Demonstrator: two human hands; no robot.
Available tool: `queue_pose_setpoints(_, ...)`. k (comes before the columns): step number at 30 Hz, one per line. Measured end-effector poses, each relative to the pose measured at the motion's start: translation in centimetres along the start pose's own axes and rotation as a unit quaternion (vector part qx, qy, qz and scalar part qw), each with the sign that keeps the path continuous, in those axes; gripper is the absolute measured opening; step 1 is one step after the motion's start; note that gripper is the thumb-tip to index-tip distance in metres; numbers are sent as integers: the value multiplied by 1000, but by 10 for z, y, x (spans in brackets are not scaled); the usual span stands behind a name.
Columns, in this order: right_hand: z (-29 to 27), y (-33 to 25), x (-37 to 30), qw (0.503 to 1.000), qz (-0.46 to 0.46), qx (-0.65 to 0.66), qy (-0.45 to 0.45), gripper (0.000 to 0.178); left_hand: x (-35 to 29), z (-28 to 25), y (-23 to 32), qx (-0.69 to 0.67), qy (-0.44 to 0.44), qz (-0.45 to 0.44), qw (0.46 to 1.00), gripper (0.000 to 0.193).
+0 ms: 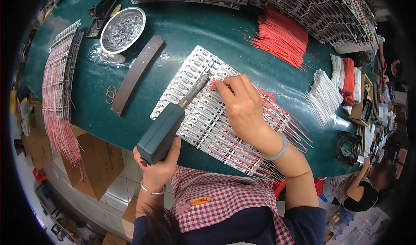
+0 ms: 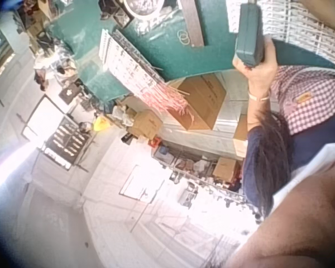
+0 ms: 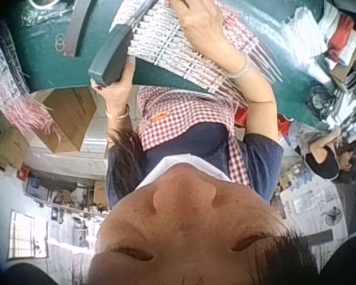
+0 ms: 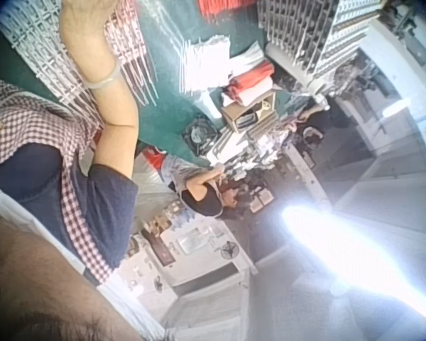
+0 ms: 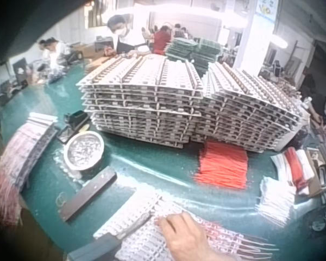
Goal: The recorder is assembling LED strips or similar electronic components using a specialized tool to crimp or connect wires.
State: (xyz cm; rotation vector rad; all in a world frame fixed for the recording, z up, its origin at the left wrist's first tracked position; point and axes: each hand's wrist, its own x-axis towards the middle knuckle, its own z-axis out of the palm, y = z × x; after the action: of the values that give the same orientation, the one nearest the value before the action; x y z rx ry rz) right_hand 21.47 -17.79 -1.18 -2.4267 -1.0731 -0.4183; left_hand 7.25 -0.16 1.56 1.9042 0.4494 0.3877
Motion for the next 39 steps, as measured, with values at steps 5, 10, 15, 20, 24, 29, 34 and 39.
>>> queue_pose_setpoints(5,0,-1,0,1000,8,0,0,25,-4,0,-5,-1,32,-8,999,20)
queue_pose_setpoints(10,-1,-2,-2,1000,-1,7,20,25,-4,-1,-3,-3,35,12,999,20)
queue_pose_setpoints(15,0,-9,-6,1000,0,20,19,25,-8,-4,-8,-2,31,14,999,20)
queue_pose_setpoints(20,1,-9,-6,1000,-4,14,16,24,-5,-4,-5,-14,15,9,1000,19)
queue_pose_setpoints(24,1,-10,-6,1000,-3,10,15,24,-3,-4,-3,-10,-4,28,1000,18)
queue_pose_setpoints(29,2,-12,-6,1000,-3,10,10,25,-2,-5,-3,-7,-18,25,1000,18)
queue_pose_setpoints(34,1,-11,-6,1000,-2,11,3,26,0,-7,-1,24,-36,48,998,19)
queue_pose_setpoints(39,1,-13,-6,1000,1,7,2,26,-8,-8,-4,21,10,26,999,16)
